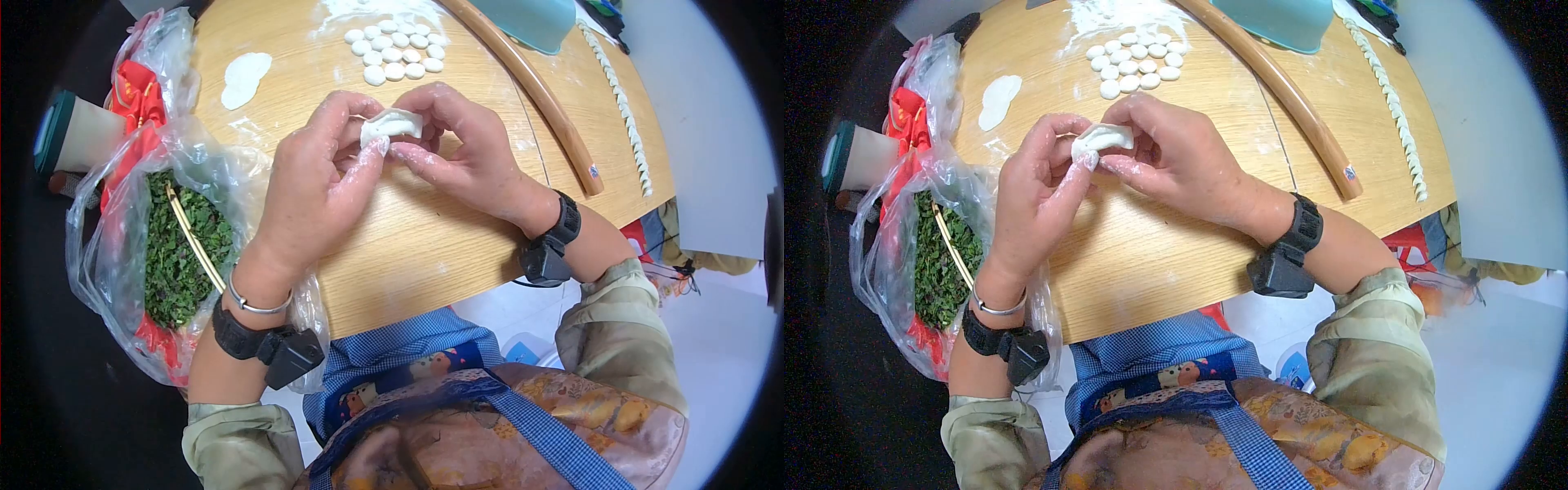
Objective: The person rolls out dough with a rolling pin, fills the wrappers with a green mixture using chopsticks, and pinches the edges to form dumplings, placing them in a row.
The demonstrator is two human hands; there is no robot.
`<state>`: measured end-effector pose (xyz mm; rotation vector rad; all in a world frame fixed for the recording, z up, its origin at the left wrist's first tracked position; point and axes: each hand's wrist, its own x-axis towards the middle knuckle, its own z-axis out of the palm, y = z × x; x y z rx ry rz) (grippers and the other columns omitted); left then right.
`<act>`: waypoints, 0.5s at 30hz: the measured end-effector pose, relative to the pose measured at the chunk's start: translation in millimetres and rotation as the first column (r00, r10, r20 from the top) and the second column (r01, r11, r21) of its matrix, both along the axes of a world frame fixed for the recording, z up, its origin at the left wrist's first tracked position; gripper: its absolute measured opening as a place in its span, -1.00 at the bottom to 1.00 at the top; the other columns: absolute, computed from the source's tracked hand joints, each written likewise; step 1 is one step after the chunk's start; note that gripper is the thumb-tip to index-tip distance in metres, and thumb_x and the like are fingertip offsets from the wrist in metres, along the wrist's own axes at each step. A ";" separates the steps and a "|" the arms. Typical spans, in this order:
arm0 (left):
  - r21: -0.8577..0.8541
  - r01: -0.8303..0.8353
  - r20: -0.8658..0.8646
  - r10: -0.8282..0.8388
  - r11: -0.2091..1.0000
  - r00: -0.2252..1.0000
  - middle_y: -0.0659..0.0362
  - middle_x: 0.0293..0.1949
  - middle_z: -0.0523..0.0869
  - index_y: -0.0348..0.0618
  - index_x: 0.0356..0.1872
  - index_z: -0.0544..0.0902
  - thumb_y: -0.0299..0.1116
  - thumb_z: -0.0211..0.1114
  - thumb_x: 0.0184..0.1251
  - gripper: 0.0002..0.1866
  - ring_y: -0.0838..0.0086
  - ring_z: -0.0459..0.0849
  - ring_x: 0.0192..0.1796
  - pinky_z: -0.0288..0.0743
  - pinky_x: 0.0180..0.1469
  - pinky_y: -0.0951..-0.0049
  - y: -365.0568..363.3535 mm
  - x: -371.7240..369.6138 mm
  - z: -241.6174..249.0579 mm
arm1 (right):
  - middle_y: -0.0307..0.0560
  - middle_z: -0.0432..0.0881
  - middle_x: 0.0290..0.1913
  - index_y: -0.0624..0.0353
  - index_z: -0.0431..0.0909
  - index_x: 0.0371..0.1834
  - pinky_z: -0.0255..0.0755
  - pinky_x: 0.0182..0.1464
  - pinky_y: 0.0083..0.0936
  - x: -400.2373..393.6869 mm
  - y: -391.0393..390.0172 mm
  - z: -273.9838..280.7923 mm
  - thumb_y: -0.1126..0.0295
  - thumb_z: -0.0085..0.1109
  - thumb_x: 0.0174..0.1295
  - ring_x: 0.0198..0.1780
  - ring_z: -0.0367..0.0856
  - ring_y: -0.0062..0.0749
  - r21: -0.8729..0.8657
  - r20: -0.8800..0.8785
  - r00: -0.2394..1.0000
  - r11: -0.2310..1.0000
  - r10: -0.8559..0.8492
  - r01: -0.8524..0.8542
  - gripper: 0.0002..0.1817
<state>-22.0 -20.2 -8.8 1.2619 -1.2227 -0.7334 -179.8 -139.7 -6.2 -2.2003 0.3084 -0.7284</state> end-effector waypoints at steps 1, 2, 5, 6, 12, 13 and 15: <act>-0.017 -0.001 0.035 0.002 1.000 0.999 -0.05 -0.27 0.79 -0.34 -0.01 0.48 -0.57 0.21 0.36 -0.77 0.43 0.79 -0.25 0.59 -0.23 0.53 -0.2 -0.7 0.7 | -0.11 0.63 -0.38 0.24 0.54 -0.05 0.49 -0.36 -0.59 -0.1 0.4 1.4 0.44 0.30 0.29 -0.40 0.62 -0.53 -0.029 0.008 1.000 1.000 0.011 -0.010 -0.77; -0.017 0.001 0.035 0.000 1.000 0.999 -0.05 -0.27 0.79 -0.34 -0.01 0.48 -0.57 0.21 0.36 -0.77 0.43 0.79 -0.25 0.59 -0.23 0.53 -0.3 -1.5 0.6 | -0.11 0.63 -0.38 0.24 0.54 -0.05 0.49 -0.36 -0.59 -0.8 0.2 1.9 0.44 0.30 0.29 -0.40 0.62 -0.53 -0.029 0.008 1.000 1.000 0.008 -0.008 -0.77; 0.007 0.024 0.005 -0.024 1.000 1.000 -0.04 -0.30 0.79 -0.33 -0.04 0.48 -0.54 0.18 0.40 -0.82 0.44 0.78 -0.28 0.59 -0.24 0.52 -0.2 -2.7 -1.1 | -0.13 0.64 -0.38 0.25 0.57 -0.08 0.50 -0.36 -0.61 -2.2 -0.7 1.9 0.46 0.30 0.28 -0.40 0.61 -0.54 -0.071 0.023 1.000 0.997 -0.013 0.014 -0.80; 0.022 0.012 -0.014 -0.012 1.000 1.000 -0.03 -0.31 0.79 -0.34 -0.05 0.49 -0.53 0.17 0.41 -0.83 0.46 0.78 -0.29 0.58 -0.25 0.52 -0.1 -2.2 -2.2 | -0.13 0.64 -0.38 0.26 0.57 -0.09 0.50 -0.35 -0.61 -2.3 -0.8 1.1 0.47 0.30 0.28 -0.40 0.62 -0.54 -0.055 0.031 0.999 0.998 -0.029 0.031 -0.80; 0.120 0.019 -0.041 -0.014 0.993 0.999 0.04 -0.39 0.76 -0.36 -0.13 0.51 -0.50 0.15 0.44 -0.89 0.51 0.75 -0.34 0.55 -0.30 0.53 0.3 -0.7 2.5 | -0.12 0.65 -0.38 0.24 0.58 -0.08 0.52 -0.34 -0.58 -1.2 -1.4 2.0 0.49 0.30 0.25 -0.40 0.63 -0.52 -0.040 0.040 0.998 0.998 -0.053 0.054 -0.80; 0.109 0.000 -0.055 0.006 0.994 0.998 0.08 -0.43 0.74 -0.36 -0.18 0.53 -0.50 0.17 0.43 -0.90 0.53 0.72 -0.38 0.52 -0.33 0.54 1.3 -2.6 1.7 | -0.10 0.65 -0.38 0.22 0.58 -0.08 0.52 -0.34 -0.54 -1.3 -0.5 1.3 0.48 0.29 0.25 -0.41 0.64 -0.48 -0.034 0.060 0.997 0.999 -0.039 0.041 -0.80; 0.126 -0.040 0.022 0.038 0.991 0.999 0.12 -0.48 0.70 -0.34 -0.24 0.54 -0.50 0.18 0.42 -0.91 0.57 0.67 -0.43 0.47 -0.37 0.55 4.5 -0.9 -2.2 | -0.06 0.65 -0.38 0.20 0.58 -0.08 0.53 -0.34 -0.49 -0.5 -2.1 -4.5 0.46 0.29 0.24 -0.41 0.65 -0.39 -0.082 0.040 0.998 0.995 -0.047 0.050 -0.79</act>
